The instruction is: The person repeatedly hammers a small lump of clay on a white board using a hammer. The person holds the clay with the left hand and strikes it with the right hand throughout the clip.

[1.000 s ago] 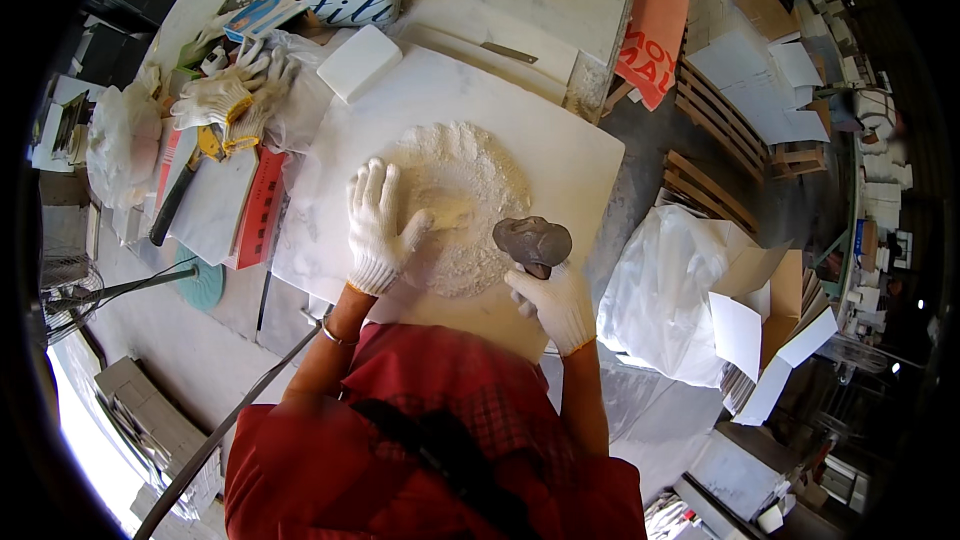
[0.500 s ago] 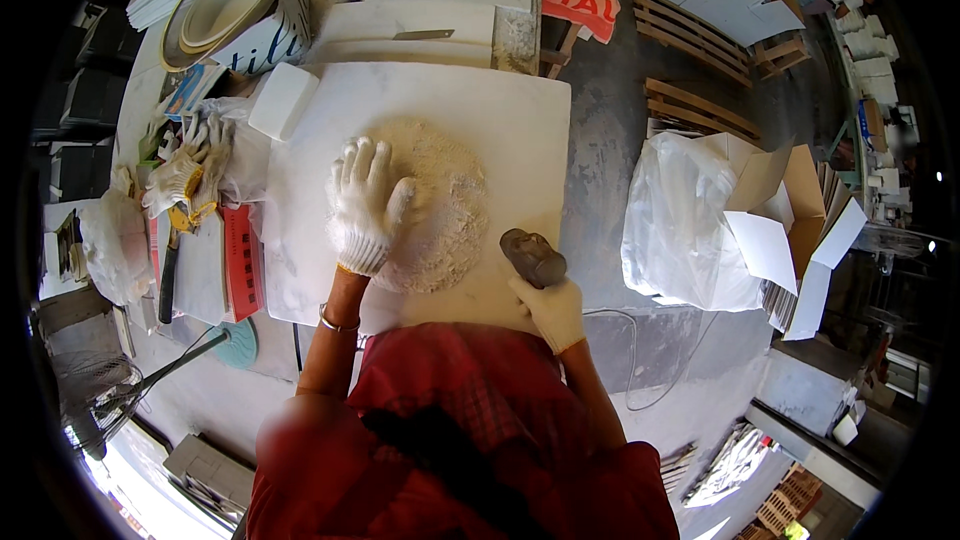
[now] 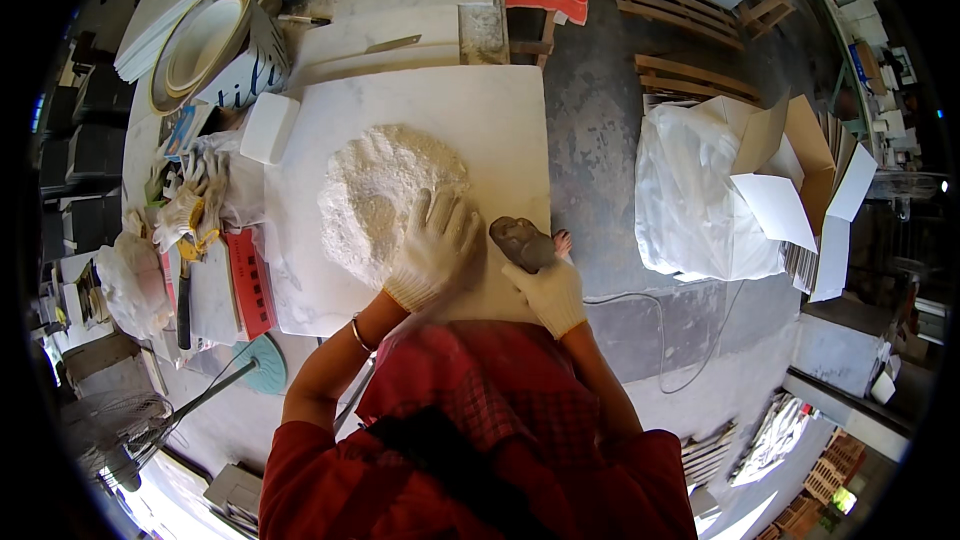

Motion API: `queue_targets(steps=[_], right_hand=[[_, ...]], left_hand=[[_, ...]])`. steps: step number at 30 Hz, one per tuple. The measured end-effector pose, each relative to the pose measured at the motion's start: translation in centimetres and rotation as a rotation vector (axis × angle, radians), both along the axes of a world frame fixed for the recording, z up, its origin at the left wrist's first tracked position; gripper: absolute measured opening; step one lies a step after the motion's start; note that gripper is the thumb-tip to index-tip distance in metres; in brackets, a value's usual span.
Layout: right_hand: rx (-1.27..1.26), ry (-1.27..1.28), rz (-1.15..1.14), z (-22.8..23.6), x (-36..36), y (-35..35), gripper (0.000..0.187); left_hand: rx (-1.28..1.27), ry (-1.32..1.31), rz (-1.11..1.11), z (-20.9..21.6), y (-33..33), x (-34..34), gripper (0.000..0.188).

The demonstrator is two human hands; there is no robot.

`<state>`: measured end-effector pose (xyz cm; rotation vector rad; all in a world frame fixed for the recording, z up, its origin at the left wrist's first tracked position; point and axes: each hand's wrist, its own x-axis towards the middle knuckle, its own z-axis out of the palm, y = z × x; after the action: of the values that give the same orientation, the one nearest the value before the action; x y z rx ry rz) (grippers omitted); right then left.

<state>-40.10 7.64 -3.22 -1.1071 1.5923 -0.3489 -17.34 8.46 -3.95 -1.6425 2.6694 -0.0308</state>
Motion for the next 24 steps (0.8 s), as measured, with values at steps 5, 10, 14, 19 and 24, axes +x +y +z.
queue_targets(steps=[5, 10, 14, 19, 24], right_hand=[[-0.067, 0.034, 0.044, -0.4, -0.2, 0.3, 0.036], [-0.066, 0.122, 0.117, 1.5, 0.2, -0.6, 0.033], [-0.109, 0.113, 0.141, 0.7, -0.3, -0.4, 0.038], [-0.096, 0.073, 0.098, 1.1, 0.3, -0.5, 0.031], [-0.093, 0.041, 0.066, -0.6, -0.1, 0.2, 0.037]], left_hand=[[-0.149, 0.033, 0.191, 1.2, -1.6, 3.0, 0.044], [-0.266, 0.142, 0.252, 3.8, -2.2, 7.1, 0.04], [-0.279, 0.343, 0.229, 4.7, -1.8, 5.5, 0.044], [-0.2, 0.113, 0.136, -0.5, -2.3, -1.3, 0.047], [-0.144, 0.072, 0.174, 0.5, -5.2, -1.8, 0.041]])
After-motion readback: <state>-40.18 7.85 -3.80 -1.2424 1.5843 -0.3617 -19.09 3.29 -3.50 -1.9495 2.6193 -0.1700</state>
